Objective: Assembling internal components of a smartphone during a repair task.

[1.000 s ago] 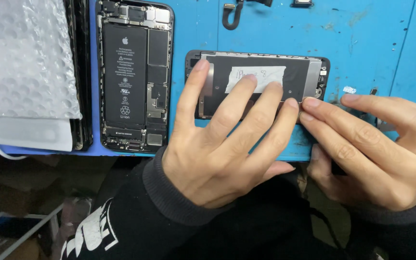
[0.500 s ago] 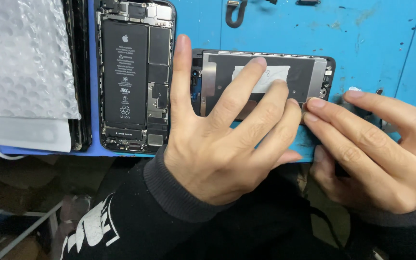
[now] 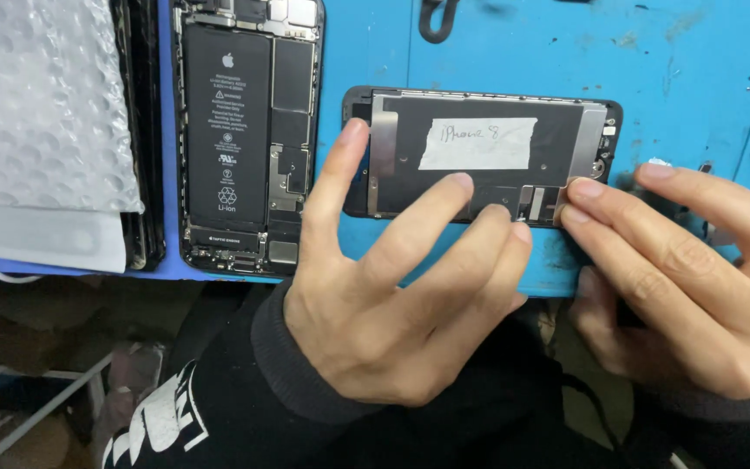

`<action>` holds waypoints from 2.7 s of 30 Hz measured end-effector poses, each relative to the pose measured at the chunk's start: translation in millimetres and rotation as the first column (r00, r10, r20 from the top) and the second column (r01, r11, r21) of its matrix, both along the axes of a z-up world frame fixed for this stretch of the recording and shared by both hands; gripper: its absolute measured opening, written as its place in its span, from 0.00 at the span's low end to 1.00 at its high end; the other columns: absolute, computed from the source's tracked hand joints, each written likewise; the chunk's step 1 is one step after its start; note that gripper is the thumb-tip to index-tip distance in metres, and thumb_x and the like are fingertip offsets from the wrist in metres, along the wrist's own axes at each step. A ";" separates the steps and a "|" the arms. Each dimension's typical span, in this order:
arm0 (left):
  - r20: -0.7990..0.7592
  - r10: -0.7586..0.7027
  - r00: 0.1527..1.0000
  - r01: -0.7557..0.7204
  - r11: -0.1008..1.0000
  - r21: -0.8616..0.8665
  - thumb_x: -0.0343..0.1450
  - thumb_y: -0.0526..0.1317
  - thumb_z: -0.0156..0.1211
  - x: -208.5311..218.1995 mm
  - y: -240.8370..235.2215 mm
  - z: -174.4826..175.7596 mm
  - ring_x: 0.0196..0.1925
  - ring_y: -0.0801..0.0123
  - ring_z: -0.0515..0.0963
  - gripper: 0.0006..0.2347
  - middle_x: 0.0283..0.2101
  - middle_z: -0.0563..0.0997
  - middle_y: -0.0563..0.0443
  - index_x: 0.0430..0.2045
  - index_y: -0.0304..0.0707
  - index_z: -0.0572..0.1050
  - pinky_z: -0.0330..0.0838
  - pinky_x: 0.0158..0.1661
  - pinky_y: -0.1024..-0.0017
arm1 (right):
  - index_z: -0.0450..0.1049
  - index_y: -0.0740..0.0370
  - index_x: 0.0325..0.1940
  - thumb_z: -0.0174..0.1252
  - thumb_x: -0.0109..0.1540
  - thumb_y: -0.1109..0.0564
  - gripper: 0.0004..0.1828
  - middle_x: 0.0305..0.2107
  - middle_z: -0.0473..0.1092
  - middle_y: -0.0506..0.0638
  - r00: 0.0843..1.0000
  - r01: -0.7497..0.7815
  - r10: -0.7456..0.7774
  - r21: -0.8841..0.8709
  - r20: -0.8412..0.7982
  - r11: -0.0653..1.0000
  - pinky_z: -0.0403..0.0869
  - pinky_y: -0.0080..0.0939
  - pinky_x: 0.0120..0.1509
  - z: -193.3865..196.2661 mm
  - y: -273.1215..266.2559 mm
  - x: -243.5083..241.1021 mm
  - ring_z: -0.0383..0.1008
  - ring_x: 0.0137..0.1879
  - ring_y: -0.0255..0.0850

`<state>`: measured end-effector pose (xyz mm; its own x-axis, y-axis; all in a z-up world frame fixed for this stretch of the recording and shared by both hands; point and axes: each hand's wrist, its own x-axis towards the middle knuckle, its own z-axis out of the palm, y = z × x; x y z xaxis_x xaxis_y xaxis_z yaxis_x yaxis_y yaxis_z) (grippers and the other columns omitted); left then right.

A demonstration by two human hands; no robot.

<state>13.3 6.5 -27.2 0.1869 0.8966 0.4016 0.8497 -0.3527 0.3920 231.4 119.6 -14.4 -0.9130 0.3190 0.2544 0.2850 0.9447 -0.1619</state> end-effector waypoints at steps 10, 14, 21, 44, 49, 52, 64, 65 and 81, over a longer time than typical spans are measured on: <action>-0.008 -0.089 0.996 0.089 0.991 0.100 0.74 0.33 0.60 -7.2 -3.8 -5.8 0.61 0.66 0.75 0.06 0.46 0.78 0.51 0.40 0.34 0.83 0.64 0.65 0.35 | 0.80 0.76 0.46 0.60 0.51 0.68 0.19 0.44 0.78 0.65 1.000 0.014 -0.013 -0.068 0.011 0.998 0.75 0.56 0.61 -1.3 -1.5 1.0 0.79 0.53 0.53; -0.054 -0.109 0.993 0.115 0.985 0.129 0.74 0.31 0.59 -9.1 -5.8 -9.1 0.61 0.65 0.76 0.07 0.44 0.78 0.50 0.41 0.32 0.83 0.65 0.66 0.38 | 0.80 0.77 0.47 0.59 0.51 0.67 0.20 0.45 0.78 0.66 0.999 -0.015 0.017 -0.076 0.029 0.997 0.75 0.57 0.62 -1.5 0.6 4.3 0.79 0.54 0.53; 0.014 -0.076 0.997 0.074 0.993 0.090 0.72 0.32 0.59 -9.0 -6.1 5.2 0.59 0.65 0.76 0.08 0.45 0.78 0.52 0.42 0.33 0.82 0.66 0.66 0.41 | 0.79 0.77 0.49 0.59 0.51 0.67 0.21 0.46 0.78 0.67 0.999 -0.016 0.020 -0.088 0.043 0.996 0.75 0.58 0.63 -5.4 0.7 6.1 0.79 0.55 0.54; -0.128 -0.033 0.991 0.054 0.984 0.169 0.75 0.28 0.57 5.5 -16.1 -18.3 0.54 0.67 0.75 0.09 0.44 0.75 0.52 0.46 0.25 0.81 0.67 0.63 0.51 | 0.79 0.79 0.48 0.58 0.51 0.64 0.23 0.44 0.79 0.67 0.980 -0.188 0.188 -0.014 0.064 0.982 0.75 0.57 0.60 -11.6 12.3 13.4 0.80 0.55 0.53; -0.131 -0.016 0.991 0.038 0.984 0.171 0.74 0.29 0.58 6.9 -15.2 -17.3 0.53 0.67 0.75 0.09 0.43 0.75 0.52 0.45 0.26 0.82 0.68 0.64 0.50 | 0.79 0.78 0.48 0.58 0.51 0.65 0.22 0.44 0.79 0.67 0.990 -0.128 0.130 -0.028 0.046 0.991 0.75 0.57 0.61 -11.5 6.4 10.6 0.80 0.54 0.53; -0.103 0.000 0.995 0.018 0.986 0.168 0.73 0.30 0.58 8.6 -14.5 -13.3 0.53 0.67 0.75 0.09 0.43 0.75 0.53 0.44 0.28 0.82 0.68 0.65 0.49 | 0.79 0.77 0.48 0.59 0.51 0.66 0.21 0.44 0.79 0.66 0.996 -0.086 0.087 -0.036 0.034 0.996 0.75 0.57 0.61 -10.8 1.9 8.9 0.80 0.54 0.53; -0.095 -0.013 0.995 0.017 0.999 0.038 0.78 0.46 0.56 -0.3 -5.6 -9.2 0.65 0.61 0.68 0.16 0.55 0.74 0.49 0.54 0.33 0.78 0.65 0.65 0.44 | 0.80 0.76 0.47 0.60 0.50 0.68 0.20 0.44 0.78 0.65 1.000 -0.009 0.009 -0.049 -0.013 0.999 0.76 0.56 0.60 -6.2 -2.7 3.2 0.80 0.53 0.53; -0.126 -0.018 0.992 0.023 0.999 0.041 0.79 0.47 0.56 1.0 -6.8 -12.7 0.66 0.62 0.66 0.17 0.57 0.73 0.50 0.55 0.33 0.78 0.63 0.67 0.43 | 0.80 0.76 0.47 0.60 0.50 0.68 0.20 0.44 0.78 0.65 1.000 -0.014 0.013 -0.049 -0.017 0.999 0.76 0.56 0.60 -6.1 -2.4 3.2 0.80 0.53 0.53; 0.031 0.013 0.999 -0.013 1.000 -0.008 0.78 0.50 0.59 2.5 2.4 -4.6 0.64 0.58 0.70 0.17 0.59 0.74 0.50 0.53 0.36 0.78 0.60 0.66 0.32 | 0.80 0.76 0.44 0.59 0.50 0.69 0.18 0.42 0.78 0.66 0.998 0.023 -0.025 -0.029 -0.052 0.999 0.77 0.54 0.58 -3.1 -5.8 -4.1 0.80 0.50 0.54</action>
